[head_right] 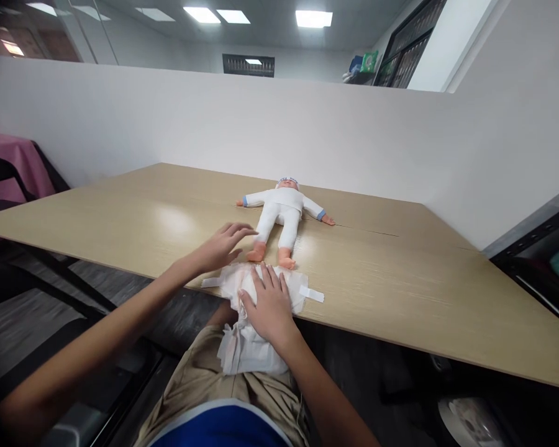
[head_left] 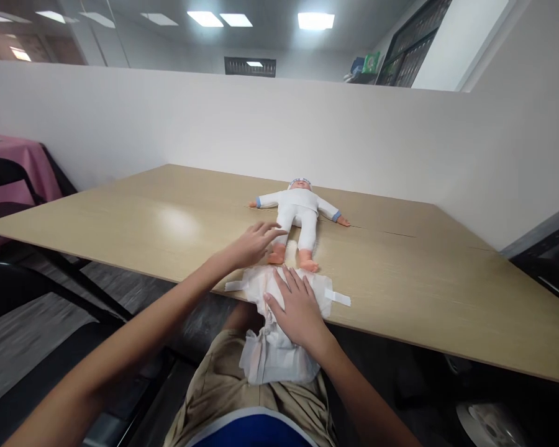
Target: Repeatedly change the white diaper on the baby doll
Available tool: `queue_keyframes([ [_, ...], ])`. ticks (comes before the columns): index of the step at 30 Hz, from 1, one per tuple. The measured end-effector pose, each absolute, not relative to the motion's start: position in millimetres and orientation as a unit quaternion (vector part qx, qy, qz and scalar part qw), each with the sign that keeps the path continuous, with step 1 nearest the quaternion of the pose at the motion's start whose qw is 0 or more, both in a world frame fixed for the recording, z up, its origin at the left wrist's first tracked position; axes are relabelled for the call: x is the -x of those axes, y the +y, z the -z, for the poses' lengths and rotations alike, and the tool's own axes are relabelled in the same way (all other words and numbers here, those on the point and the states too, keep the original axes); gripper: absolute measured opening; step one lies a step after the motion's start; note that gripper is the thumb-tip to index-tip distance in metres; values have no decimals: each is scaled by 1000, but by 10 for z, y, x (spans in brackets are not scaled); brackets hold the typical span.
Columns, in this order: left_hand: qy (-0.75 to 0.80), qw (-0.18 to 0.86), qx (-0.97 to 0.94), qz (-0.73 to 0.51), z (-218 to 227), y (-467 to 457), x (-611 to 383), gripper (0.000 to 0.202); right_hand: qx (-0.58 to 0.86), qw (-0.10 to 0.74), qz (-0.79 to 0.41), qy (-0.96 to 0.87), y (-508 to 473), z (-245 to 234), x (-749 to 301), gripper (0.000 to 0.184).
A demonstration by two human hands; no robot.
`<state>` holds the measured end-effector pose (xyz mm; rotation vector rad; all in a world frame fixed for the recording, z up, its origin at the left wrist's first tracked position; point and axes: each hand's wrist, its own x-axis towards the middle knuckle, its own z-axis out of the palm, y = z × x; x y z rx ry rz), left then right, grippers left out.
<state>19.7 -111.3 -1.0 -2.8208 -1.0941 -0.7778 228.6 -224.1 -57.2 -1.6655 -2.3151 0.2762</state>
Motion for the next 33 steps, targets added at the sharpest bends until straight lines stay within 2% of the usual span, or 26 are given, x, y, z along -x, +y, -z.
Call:
queue_keyframes([
  [4,-195,58,972,117,-33,-479,-622,100,578,152,-92,-796,-2236,602,-2301,69],
  [7,-101,73,991,38,37,-241,-877,113,571,166,-88,-799,-2233,629,-2322,68],
  [9,-68,64,995,38,103,-165,-982,103,565,170,-90,-802,-2234,643,-2337,68],
  [13,-24,31,993,114,172,-94,-1065,41,558,176,-104,-804,-2235,662,-2382,69],
  [15,-12,9,992,129,129,-66,-1072,25,551,172,-116,-808,-2213,657,-2417,70],
  [20,-3,-101,980,170,-244,3,-1065,35,532,150,-145,-821,-2037,586,-2518,71],
  [24,-14,-206,954,217,-659,100,-1069,29,520,147,-153,-827,-1816,521,-2569,70],
  [28,-50,-236,937,253,-954,266,-1084,34,518,125,-156,-832,-1509,485,-2565,69],
  [33,-66,-252,913,314,-1121,416,-1106,37,526,115,-133,-832,-816,527,-2567,69],
])
